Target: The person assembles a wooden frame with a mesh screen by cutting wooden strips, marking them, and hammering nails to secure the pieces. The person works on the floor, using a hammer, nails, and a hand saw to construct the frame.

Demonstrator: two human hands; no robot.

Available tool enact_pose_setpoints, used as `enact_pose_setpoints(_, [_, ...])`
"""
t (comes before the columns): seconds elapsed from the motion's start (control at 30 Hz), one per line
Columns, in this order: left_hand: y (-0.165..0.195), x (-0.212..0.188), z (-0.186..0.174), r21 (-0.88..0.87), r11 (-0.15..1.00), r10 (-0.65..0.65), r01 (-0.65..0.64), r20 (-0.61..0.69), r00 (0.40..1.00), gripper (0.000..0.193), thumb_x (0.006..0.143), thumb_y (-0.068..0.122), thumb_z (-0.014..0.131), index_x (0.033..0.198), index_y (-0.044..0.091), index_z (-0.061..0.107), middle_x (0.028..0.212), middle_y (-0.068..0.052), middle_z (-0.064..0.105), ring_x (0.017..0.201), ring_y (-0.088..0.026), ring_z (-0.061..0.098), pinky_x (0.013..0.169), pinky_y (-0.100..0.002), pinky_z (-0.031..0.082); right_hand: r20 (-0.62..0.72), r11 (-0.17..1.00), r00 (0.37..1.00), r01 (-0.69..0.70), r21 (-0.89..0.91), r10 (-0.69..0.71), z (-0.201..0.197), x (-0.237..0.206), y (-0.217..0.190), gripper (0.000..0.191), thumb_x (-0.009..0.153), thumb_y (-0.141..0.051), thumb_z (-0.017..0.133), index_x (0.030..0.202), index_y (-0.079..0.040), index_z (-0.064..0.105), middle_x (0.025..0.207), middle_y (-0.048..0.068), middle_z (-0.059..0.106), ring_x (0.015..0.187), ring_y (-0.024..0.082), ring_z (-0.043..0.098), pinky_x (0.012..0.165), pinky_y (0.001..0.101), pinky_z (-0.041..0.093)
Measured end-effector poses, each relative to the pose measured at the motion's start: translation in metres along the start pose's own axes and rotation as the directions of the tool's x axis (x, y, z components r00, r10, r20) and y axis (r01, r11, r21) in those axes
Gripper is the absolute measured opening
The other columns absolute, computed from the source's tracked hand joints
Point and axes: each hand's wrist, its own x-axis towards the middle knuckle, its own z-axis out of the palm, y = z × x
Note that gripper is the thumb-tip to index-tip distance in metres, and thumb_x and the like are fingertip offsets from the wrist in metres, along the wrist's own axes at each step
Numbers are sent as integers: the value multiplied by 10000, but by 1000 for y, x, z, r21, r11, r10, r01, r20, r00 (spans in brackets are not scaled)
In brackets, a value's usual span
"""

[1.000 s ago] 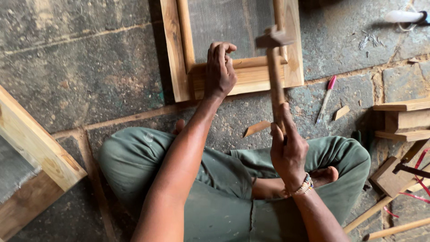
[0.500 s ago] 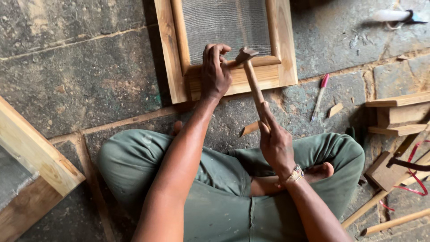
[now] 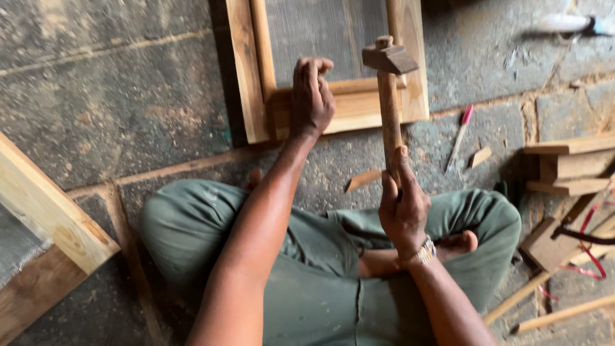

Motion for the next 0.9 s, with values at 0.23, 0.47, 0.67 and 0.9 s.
enact_pose_setpoints(0.23, [0,-2,-1,-48,995,-82,85,62,995,343,856,-115,420,1142,36,536,1097,-132,523,1037,-267,599,890,-357,539,58,994,997,51,-97,-46,2,2,1,489,1036,-86,616,1514,-80,511,1345,267,676,1019,368,750,766,420,606])
enact_pose_setpoints(0.47, [-1,-2,0,-52,992,-110,114,76,991,376,805,-102,420,1135,29,544,1073,-138,528,1009,-270,584,861,-370,531,206,980,965,-132,-150,162,1,0,3,566,999,-56,651,1537,-111,484,1222,212,728,823,347,748,673,450,568])
enact_pose_setpoints(0.67, [-1,-3,-1,-24,996,-85,86,42,996,331,851,-81,447,1145,34,544,1057,-127,523,966,-259,563,917,-396,521,71,993,996,69,-94,-62,0,3,-2,550,1044,-21,622,1559,-124,458,1382,231,648,1128,409,713,858,458,612])
enact_pose_setpoints(0.9, [-1,-2,1,-6,1000,-29,29,1,1000,310,892,-84,435,1159,39,531,1066,-117,520,990,-254,583,923,-393,523,55,995,994,93,-33,-91,-3,4,-5,542,1035,-23,603,1547,-134,463,1397,226,644,1129,401,720,872,438,609])
